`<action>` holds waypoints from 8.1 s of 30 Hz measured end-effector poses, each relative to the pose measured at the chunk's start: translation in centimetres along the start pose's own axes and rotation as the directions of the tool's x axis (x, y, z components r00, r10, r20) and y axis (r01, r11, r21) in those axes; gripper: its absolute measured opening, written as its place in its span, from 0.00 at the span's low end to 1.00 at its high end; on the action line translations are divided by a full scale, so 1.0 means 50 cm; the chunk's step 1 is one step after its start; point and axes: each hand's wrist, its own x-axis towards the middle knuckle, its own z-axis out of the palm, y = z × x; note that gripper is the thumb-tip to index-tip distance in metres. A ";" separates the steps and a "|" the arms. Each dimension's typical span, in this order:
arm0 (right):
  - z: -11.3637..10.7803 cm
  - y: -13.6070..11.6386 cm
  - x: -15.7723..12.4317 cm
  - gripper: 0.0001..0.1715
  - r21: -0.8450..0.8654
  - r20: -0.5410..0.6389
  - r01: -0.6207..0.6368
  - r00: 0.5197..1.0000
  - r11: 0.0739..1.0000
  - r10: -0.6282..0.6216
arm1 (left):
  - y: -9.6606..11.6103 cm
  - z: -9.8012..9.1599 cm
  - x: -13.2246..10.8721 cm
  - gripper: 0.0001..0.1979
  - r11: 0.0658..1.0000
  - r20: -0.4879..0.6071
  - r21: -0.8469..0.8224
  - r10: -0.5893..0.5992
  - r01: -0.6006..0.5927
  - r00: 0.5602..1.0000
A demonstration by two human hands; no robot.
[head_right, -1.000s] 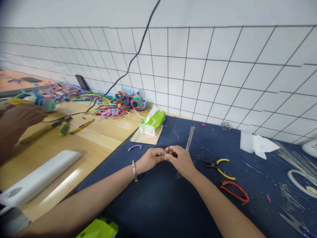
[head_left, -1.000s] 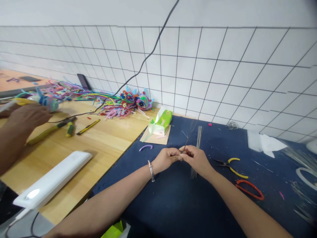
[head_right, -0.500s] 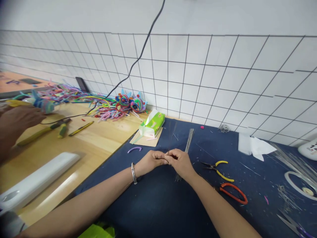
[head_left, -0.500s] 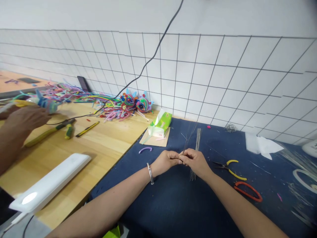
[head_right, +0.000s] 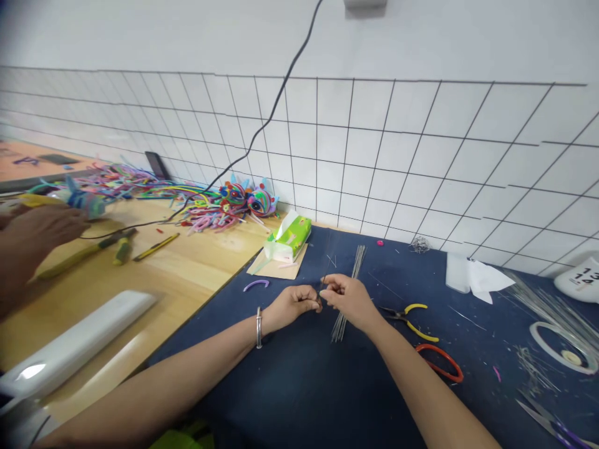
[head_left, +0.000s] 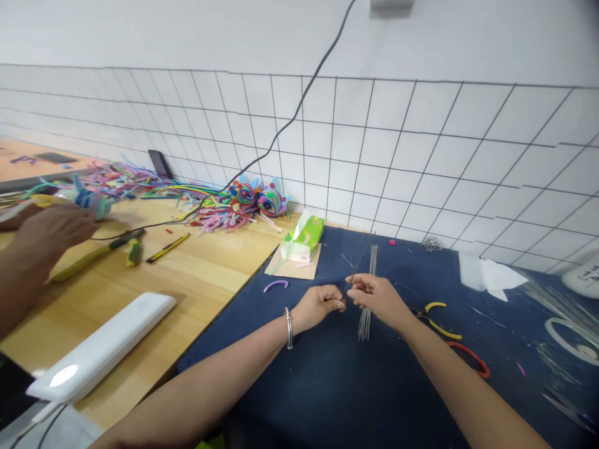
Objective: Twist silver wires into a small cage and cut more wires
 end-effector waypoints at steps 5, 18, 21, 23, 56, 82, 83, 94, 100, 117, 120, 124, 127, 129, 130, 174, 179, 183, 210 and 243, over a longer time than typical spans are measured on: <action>-0.031 -0.012 -0.008 0.17 -0.057 -0.035 0.000 0.999 0.998 -0.002 | 0.000 0.003 0.000 0.07 1.000 0.002 -0.005 0.013 -0.013 1.000; 0.031 -0.025 -0.004 0.08 -0.314 -0.069 0.225 0.963 0.922 -0.259 | -0.001 0.008 -0.003 0.06 0.997 -0.103 0.074 0.020 -0.012 0.995; 0.031 -0.022 0.000 0.08 -0.320 -0.056 0.224 0.965 0.921 -0.255 | -0.004 0.008 -0.001 0.06 0.997 -0.102 0.079 0.012 -0.004 0.995; 0.030 -0.021 0.003 0.07 -0.324 -0.042 0.241 0.962 0.915 -0.269 | -0.004 0.006 0.000 0.06 0.996 -0.095 0.088 0.006 0.002 0.995; 0.031 -0.013 -0.008 0.09 -0.328 -0.033 0.180 0.979 0.927 -0.202 | -0.004 0.013 -0.004 0.07 0.993 -0.087 0.117 0.037 -0.027 0.996; 0.044 0.001 -0.015 0.06 -0.341 -0.138 0.164 0.965 0.926 -0.222 | 0.005 0.013 -0.006 0.11 0.997 -0.047 0.064 -0.037 0.040 0.998; 0.045 0.002 -0.015 0.06 -0.344 -0.134 0.168 0.965 0.924 -0.226 | 0.006 0.013 -0.006 0.11 0.997 -0.047 0.063 -0.035 0.038 0.998; 0.045 0.003 -0.013 0.07 -0.339 -0.128 0.170 0.966 0.925 -0.225 | 0.003 0.020 -0.009 0.09 0.995 -0.077 0.091 -0.029 0.036 0.997; 0.042 0.003 -0.014 0.07 -0.315 -0.096 0.213 0.962 0.925 -0.255 | 0.002 0.019 -0.011 0.08 0.994 -0.106 0.106 -0.027 0.039 0.994; -0.009 -0.019 -0.082 0.11 -0.684 0.119 0.117 0.992 0.720 -0.049 | 0.010 0.019 -0.009 0.07 0.997 -0.058 0.062 -0.044 0.048 0.997; -0.042 -0.014 -0.150 0.08 -0.832 0.127 0.124 0.991 0.541 -0.032 | 0.012 0.019 -0.011 0.07 0.994 -0.060 0.086 -0.057 0.062 0.997; -0.103 0.020 -0.260 0.11 -0.910 -0.011 -0.014 1.000 0.414 0.009 | 0.010 0.018 -0.011 0.08 0.991 -0.061 0.105 -0.073 0.079 0.995; -0.138 0.065 -0.340 0.17 -0.938 -0.139 -0.142 0.990 0.315 0.034 | 0.009 0.019 -0.010 0.08 0.989 -0.065 0.114 -0.085 0.092 0.994; -0.146 0.090 -0.382 0.23 -0.938 -0.183 -0.189 0.982 0.290 0.049 | 0.011 0.020 -0.009 0.09 0.988 -0.056 0.121 -0.091 0.097 0.994; -0.146 0.097 -0.397 0.25 -0.936 -0.200 -0.207 0.978 0.286 0.053 | 0.012 0.020 -0.009 0.09 0.987 -0.049 0.123 -0.094 0.100 0.994; -0.020 0.032 -0.078 0.23 -0.584 0.153 0.100 0.988 0.805 -0.011 | 0.044 0.001 -0.008 0.09 0.985 0.070 -0.119 -0.119 0.127 0.990; -0.020 0.046 -0.084 0.26 -0.629 0.132 0.127 0.990 0.767 -0.056 | 0.041 0.006 -0.009 0.09 0.987 0.079 -0.110 -0.106 0.114 0.991; -0.019 0.042 -0.087 0.26 -0.639 0.130 0.144 0.988 0.756 -0.078 | 0.040 0.008 -0.010 0.10 0.994 0.105 -0.062 -0.081 0.087 0.991; -0.025 0.025 -0.090 0.24 -0.572 0.137 0.161 0.985 0.804 -0.100 | 0.051 0.006 -0.011 0.09 0.997 0.126 0.005 -0.077 0.077 0.989; -0.055 -0.013 -0.041 0.06 -0.333 0.480 -0.435 0.686 0.837 0.548 | 0.072 0.023 -0.027 0.09 0.521 0.444 -0.514 -0.518 0.682 0.731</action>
